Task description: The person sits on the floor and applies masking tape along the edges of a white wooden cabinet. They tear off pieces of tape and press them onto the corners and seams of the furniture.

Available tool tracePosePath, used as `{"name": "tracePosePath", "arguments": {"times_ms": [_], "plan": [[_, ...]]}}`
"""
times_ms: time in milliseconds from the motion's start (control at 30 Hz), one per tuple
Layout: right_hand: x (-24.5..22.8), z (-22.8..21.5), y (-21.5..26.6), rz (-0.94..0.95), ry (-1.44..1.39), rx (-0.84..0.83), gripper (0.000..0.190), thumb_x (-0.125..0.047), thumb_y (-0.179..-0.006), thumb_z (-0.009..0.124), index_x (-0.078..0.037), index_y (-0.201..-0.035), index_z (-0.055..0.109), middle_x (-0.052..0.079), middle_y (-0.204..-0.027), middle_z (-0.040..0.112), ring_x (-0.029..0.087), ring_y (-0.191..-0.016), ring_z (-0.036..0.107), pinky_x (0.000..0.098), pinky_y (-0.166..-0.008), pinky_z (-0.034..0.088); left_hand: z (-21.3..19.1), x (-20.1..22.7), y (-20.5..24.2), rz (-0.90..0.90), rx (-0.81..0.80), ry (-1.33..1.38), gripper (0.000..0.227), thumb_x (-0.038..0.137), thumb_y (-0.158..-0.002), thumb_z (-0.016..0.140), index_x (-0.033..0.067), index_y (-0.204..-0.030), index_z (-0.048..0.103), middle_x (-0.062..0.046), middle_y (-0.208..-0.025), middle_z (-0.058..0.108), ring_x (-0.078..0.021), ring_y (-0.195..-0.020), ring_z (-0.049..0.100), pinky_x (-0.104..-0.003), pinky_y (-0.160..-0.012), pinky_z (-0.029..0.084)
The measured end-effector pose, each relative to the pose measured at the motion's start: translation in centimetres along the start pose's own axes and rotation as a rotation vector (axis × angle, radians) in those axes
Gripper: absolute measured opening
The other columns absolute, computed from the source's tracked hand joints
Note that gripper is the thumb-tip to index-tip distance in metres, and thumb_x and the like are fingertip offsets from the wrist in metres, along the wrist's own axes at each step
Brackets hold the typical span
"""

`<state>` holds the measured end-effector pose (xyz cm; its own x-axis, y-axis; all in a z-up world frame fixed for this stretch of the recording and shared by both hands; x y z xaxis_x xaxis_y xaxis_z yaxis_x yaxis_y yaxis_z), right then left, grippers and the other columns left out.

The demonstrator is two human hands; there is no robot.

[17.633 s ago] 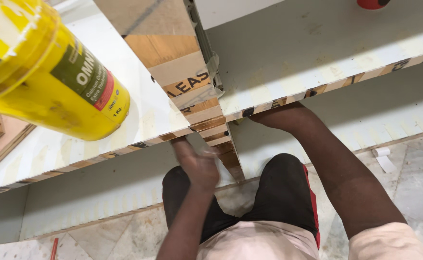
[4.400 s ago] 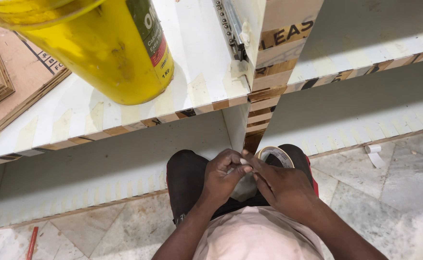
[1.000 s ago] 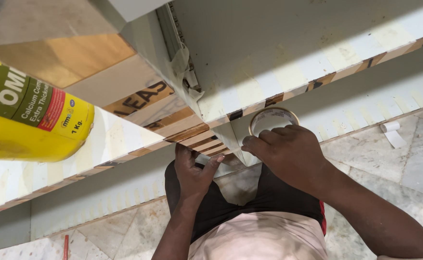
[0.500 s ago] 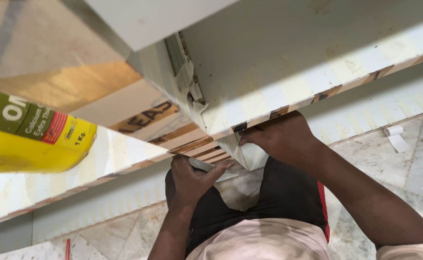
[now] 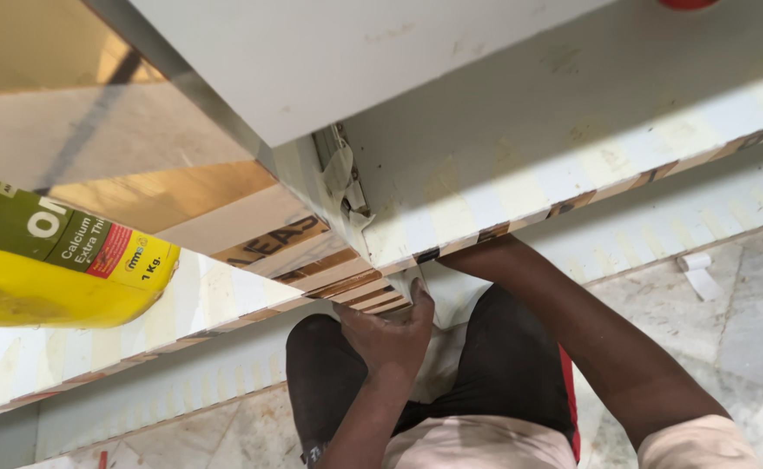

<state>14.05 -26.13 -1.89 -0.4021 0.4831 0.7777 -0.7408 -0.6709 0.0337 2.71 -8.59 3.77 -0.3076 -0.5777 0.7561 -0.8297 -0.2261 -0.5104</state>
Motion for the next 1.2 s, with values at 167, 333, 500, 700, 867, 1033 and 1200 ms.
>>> {"name": "tracePosePath", "arguments": {"times_ms": [167,333,500,700,867,1033,1200], "plan": [[-5.5,-1.5,0.9,-0.185,0.363,0.314,0.048,-0.039,-0.11,0.035,-0.006,-0.143,0.046,0.014,-0.133,0.058,0.021,-0.124,0.059,0.036,-0.109,0.049,0.5,0.3,-0.6,0.131,0.125,-0.111,0.091,0.026,-0.073,0.088,-0.0142,-0.133,0.034,-0.022,-0.106,0.06,-0.0331,-0.085,0.07,-0.041,-0.075,0.058],[-8.4,-1.1,2.2,-0.229,0.609,0.468,0.061,-0.046,-0.099,0.035,-0.009,-0.148,0.043,0.015,-0.147,0.051,0.026,-0.133,0.053,0.0452,-0.108,0.047,0.5,1.2,-0.7,0.172,0.182,-0.118,0.097,0.022,-0.072,0.085,-0.0168,-0.14,0.027,-0.024,-0.11,0.057,-0.0347,-0.088,0.069,-0.043,-0.076,0.057],[-13.7,-3.4,1.0,-0.122,0.956,0.28,0.057,-0.041,-0.106,0.046,-0.011,-0.155,0.038,0.014,-0.156,0.045,0.024,-0.14,0.05,0.0404,-0.115,0.049,0.7,1.6,-0.7,0.181,0.191,-0.125,0.101,0.021,-0.075,0.083,-0.0198,-0.143,0.021,-0.024,-0.109,0.057,-0.0334,-0.086,0.069,-0.042,-0.073,0.057],[-15.1,-7.9,-2.7,-0.634,2.37,0.204,0.051,-0.03,-0.096,0.069,-0.007,-0.138,0.053,0.013,-0.139,0.061,0.024,-0.127,0.062,0.0394,-0.106,0.055,1.1,1.0,0.1,0.162,0.224,-0.287,0.098,0.025,-0.071,0.088,-0.0156,-0.14,0.03,-0.028,-0.109,0.059,-0.0398,-0.086,0.067,-0.049,-0.072,0.054],[-10.9,-9.3,-1.7,-0.697,2.588,0.425,0.032,-0.013,-0.103,0.071,-0.002,-0.131,0.06,0.014,-0.13,0.064,0.026,-0.116,0.061,0.0401,-0.101,0.051,-0.6,0.1,0.0,-0.135,-0.004,-0.227,0.113,0.04,-0.057,0.1,-0.0115,-0.135,0.037,-0.024,-0.114,0.061,-0.0359,-0.101,0.065,-0.046,-0.085,0.052],[-5.7,-10.4,-0.2,-0.643,1.949,0.157,0.046,0.004,-0.079,0.074,0.002,-0.123,0.061,0.012,-0.116,0.066,0.022,-0.107,0.066,0.0369,-0.094,0.057,-3.1,-3.4,-0.1,-0.114,-0.268,0.385,0.095,0.027,-0.065,0.097,-0.0035,-0.139,0.046,-0.015,-0.124,0.064,-0.0266,-0.117,0.063,-0.04,-0.1,0.051],[-11.1,-12.6,-4.7,-0.808,1.731,0.126,0.023,0.002,-0.098,0.063,0.003,-0.12,0.059,0.013,-0.118,0.063,0.02,-0.106,0.062,0.0371,-0.095,0.055,-0.6,-10.3,1.7,-0.364,-0.345,1.01,0.071,0.019,-0.091,0.085,0.0054,-0.147,0.045,-0.006,-0.117,0.063,-0.0151,-0.104,0.06,-0.029,-0.089,0.053]]}}
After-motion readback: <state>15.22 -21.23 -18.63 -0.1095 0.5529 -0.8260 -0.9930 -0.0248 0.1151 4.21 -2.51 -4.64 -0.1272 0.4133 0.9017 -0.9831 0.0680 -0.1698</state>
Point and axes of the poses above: each hand's wrist, its own y-axis away from the middle knuckle, its own z-axis out of the palm, x = y × z, the point moved 2 cm from there along -y, towards the middle knuckle
